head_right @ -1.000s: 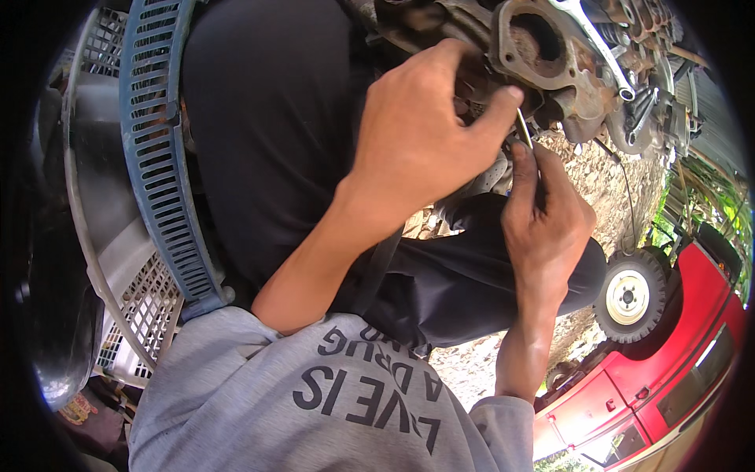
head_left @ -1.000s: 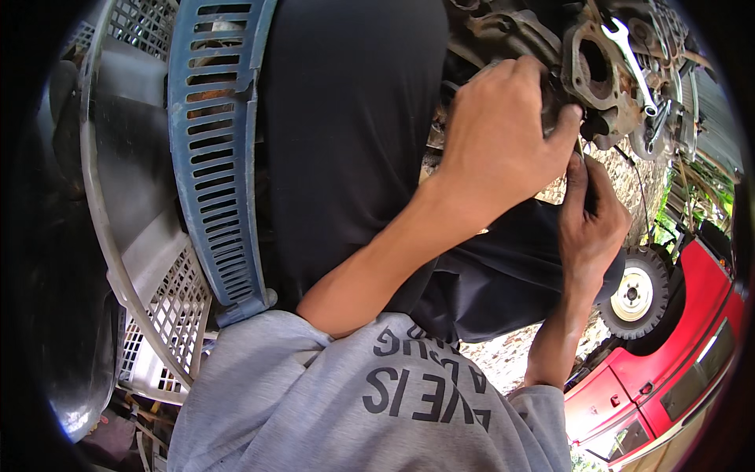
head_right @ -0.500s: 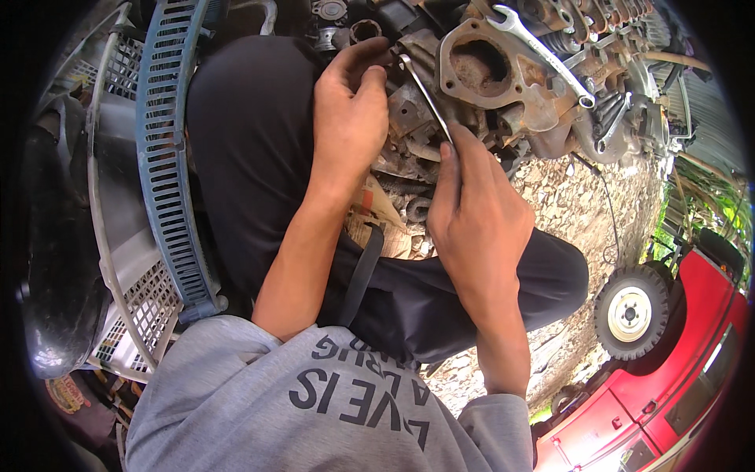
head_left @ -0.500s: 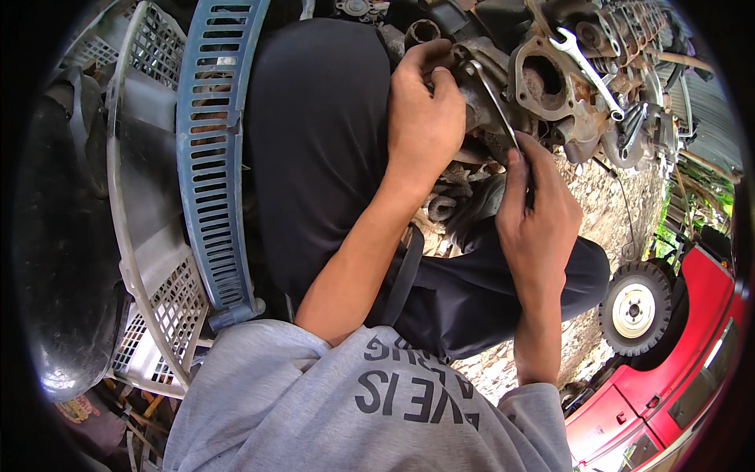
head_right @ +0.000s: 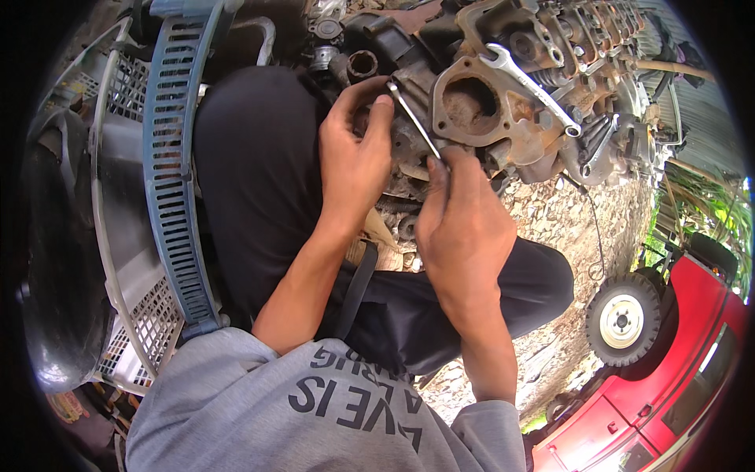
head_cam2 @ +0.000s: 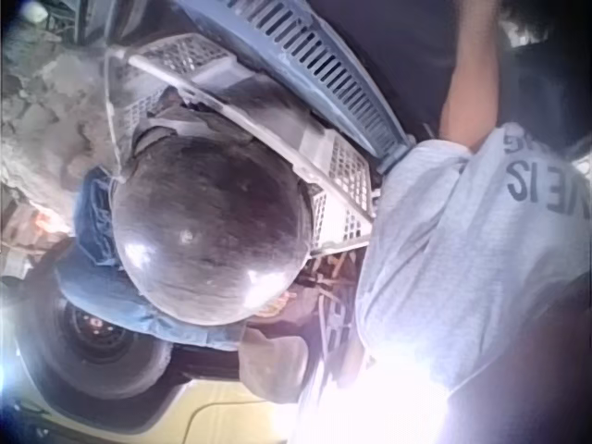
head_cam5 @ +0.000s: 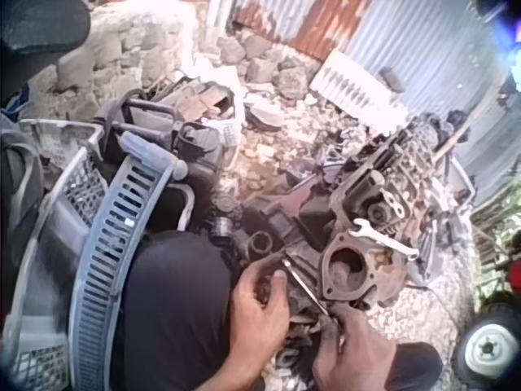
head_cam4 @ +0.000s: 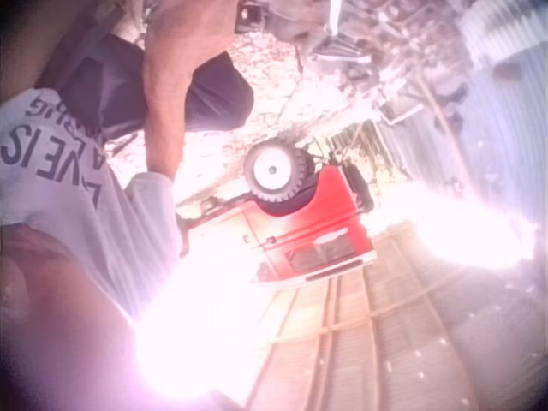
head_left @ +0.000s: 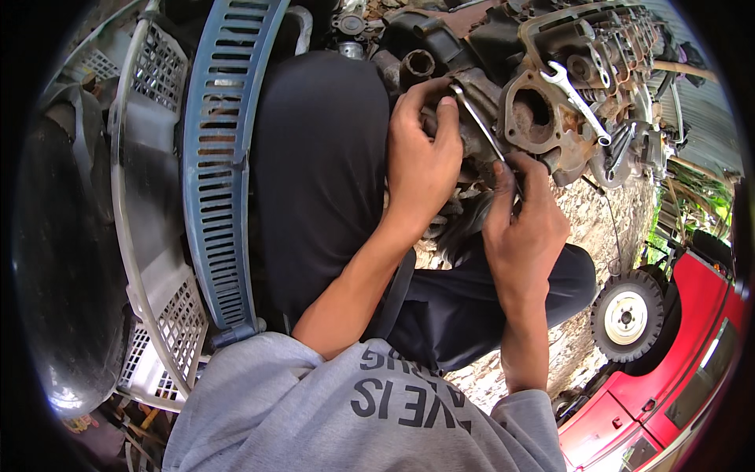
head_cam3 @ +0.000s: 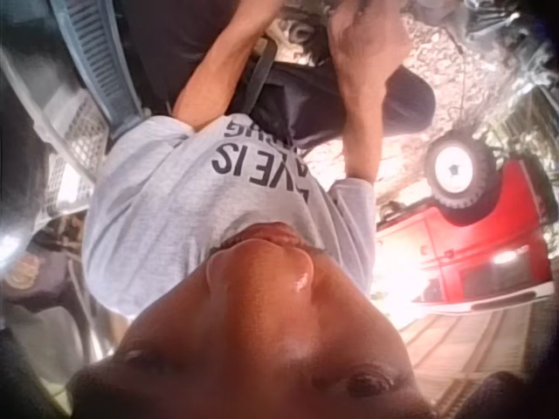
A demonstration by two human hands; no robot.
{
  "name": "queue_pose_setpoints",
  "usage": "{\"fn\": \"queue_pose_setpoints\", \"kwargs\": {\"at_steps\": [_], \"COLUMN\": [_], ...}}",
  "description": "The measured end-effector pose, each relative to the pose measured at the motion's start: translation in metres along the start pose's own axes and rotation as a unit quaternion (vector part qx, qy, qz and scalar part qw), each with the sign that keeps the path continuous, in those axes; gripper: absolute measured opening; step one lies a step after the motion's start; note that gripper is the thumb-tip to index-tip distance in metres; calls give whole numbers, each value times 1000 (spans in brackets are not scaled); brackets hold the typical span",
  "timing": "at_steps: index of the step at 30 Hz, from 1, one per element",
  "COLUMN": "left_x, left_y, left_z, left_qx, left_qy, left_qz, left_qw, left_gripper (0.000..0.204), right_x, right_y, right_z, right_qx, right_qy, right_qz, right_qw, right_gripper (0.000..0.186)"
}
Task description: The person sits on the ground and uses a wrench to loosen and remove bolts from a disassembled engine block. They manipulate the engine parts and tools while working in a cluttered outdoor area.
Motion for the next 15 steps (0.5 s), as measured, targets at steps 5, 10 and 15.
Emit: {"fn": "queue_pose_setpoints", "kwargs": {"at_steps": [5,10,15], "left_x": [-2,-3,-4], "left_y": [6,6,0], "left_z": [-1,-1,1], "left_qx": [30,83,54], "left_qy": [-4,-20,-19], "left_qz": [-36,-62,-70], "left_qw": [999,994,996], "left_gripper": [24,23,22], "right_x": [5,8,5], "right_y": [-20,-39,-47], "right_z": [15,38,70], "right_qx": [-4,29,22], "right_qy": [-76,-139,-206], "right_qz": [-66,-93,-91], "right_qw": [995,985,974], "right_gripper": [11,14,13]}}
Point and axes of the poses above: each hand's wrist, its own z-axis towards the middle knuckle, its own x-axis out of the back of the hand, y = z × x, the point moved 6 cm from there along z, towards the middle knuckle, and after that the axes turned 8 degrees about y, right-handed, at the moved point
